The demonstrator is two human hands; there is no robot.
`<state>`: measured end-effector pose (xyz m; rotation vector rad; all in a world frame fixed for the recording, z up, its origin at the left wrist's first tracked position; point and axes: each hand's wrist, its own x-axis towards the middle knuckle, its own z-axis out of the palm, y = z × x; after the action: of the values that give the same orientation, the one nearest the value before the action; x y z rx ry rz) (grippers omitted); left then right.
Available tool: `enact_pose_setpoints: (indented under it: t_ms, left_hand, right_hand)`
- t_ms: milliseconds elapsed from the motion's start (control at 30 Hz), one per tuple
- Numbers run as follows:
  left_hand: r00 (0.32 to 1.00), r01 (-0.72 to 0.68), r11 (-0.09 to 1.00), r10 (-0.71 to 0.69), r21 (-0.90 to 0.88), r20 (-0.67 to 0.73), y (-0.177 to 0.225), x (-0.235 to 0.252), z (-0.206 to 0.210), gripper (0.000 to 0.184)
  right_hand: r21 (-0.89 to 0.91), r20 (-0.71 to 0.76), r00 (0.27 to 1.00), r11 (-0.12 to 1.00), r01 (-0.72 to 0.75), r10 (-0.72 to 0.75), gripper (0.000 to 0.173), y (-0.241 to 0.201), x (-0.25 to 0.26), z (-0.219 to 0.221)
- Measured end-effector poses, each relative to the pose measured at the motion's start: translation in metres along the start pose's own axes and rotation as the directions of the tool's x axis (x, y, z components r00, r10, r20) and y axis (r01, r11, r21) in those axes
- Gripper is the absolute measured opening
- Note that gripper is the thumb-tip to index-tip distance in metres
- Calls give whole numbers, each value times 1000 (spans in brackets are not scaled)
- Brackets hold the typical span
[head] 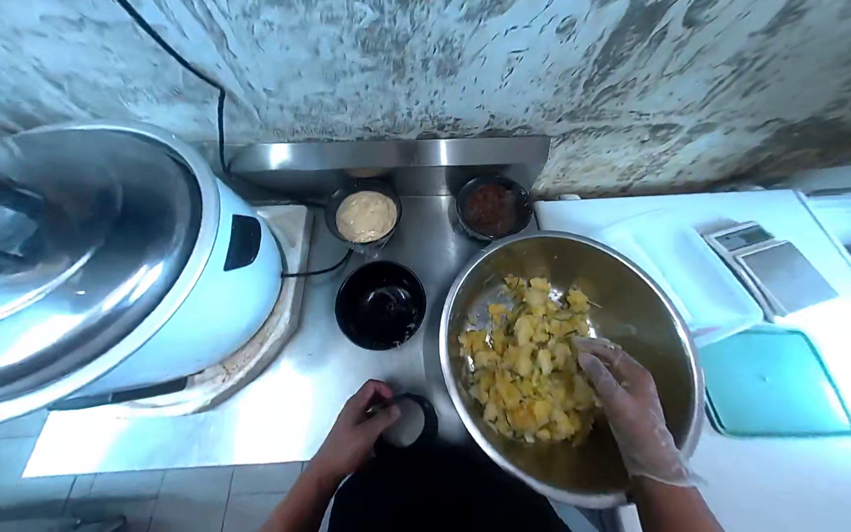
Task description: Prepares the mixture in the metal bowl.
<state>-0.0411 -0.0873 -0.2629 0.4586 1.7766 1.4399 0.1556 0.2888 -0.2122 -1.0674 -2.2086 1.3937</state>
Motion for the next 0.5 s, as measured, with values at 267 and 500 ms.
enact_pose_setpoints:
  t_ms: [267, 500]
  left_hand:
    - [948, 301, 948, -309, 104, 79, -1, 16, 5, 34]
    - [924, 295, 890, -359, 347, 135, 9, 27, 1, 28]
  right_hand:
    - [-4, -32, 999, 1000, 10, -10, 37, 2, 1, 5]
    - [4, -38, 999, 1000, 3, -3, 35, 3, 2, 5]
